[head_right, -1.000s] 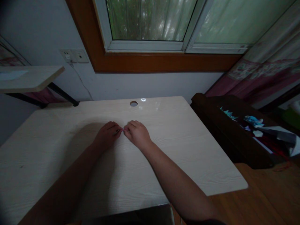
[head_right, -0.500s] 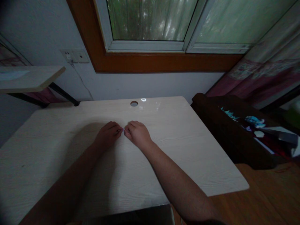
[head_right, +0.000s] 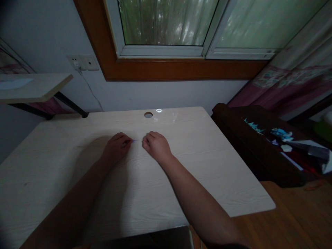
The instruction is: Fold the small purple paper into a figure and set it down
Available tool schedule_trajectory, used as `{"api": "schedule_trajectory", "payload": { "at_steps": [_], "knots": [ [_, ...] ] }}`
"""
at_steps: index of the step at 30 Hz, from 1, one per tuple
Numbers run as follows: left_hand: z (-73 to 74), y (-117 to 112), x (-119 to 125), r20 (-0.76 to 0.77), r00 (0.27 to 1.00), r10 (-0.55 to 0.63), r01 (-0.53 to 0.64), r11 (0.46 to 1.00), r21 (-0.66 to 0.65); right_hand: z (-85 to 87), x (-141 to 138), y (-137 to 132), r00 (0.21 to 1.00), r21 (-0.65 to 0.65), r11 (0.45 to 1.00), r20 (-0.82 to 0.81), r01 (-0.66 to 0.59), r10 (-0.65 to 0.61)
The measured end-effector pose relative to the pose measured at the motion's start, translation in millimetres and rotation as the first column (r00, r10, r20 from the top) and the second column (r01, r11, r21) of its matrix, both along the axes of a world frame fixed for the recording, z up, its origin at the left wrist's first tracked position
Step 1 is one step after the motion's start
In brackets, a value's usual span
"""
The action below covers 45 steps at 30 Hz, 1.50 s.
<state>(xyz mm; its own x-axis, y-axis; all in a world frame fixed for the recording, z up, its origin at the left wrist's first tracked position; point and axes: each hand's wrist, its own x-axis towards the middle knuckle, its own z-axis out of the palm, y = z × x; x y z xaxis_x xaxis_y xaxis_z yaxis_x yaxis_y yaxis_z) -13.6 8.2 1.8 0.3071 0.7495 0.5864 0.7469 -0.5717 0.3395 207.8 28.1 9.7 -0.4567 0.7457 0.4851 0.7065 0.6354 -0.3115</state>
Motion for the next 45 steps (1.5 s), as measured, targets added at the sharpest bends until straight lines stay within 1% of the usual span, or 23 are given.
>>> {"api": "schedule_trajectory", "payload": {
  "at_steps": [3, 7, 11, 15, 20, 28, 38, 45],
  "knots": [
    [-0.6, -0.3, 0.7, -0.003, 1.000, -0.028, 0.028, 0.999, -0.025, 1.1, 1.0, -0.4, 0.999, -0.023, 1.000, -0.048, -0.015, 0.014],
    [-2.8, -1.4, 2.6, -0.004, 0.998, -0.067, 0.067, 0.997, -0.024, 2.7, -0.9, -2.9, 0.990, -0.036, 0.994, -0.092, -0.108, 0.104],
    [-3.4, -2.6, 3.8, -0.009, 0.995, -0.098, 0.098, 0.995, -0.014, 2.8, -4.2, -4.9, 0.982, -0.011, 0.985, -0.077, -0.171, 0.170],
    [-1.4, -3.3, 5.1, -0.057, 0.993, -0.107, 0.107, 0.994, -0.005, 1.4, -7.0, -5.2, 0.977, 0.012, 0.979, -0.058, -0.204, 0.204],
    [0.1, -3.9, 5.6, -0.077, 0.991, -0.110, 0.111, 0.994, 0.006, 0.4, -7.6, -4.8, 0.977, 0.026, 0.978, -0.046, -0.206, 0.207],
    [0.3, -4.4, 4.4, -0.048, 0.997, -0.054, 0.056, 0.998, 0.035, -1.1, -4.8, -2.8, 0.976, 0.038, 0.979, -0.071, -0.201, 0.204],
    [0.5, -3.7, 4.2, -0.120, 0.989, -0.083, 0.089, 0.995, 0.044, -2.1, -6.6, -3.0, 0.977, 0.033, 0.980, -0.080, -0.195, 0.197],
    [1.0, -3.0, 5.1, -0.151, 0.982, -0.114, 0.127, 0.989, 0.080, 0.8, -7.3, -4.2, 0.980, 0.029, 0.981, -0.059, -0.190, 0.191]
  ]
}}
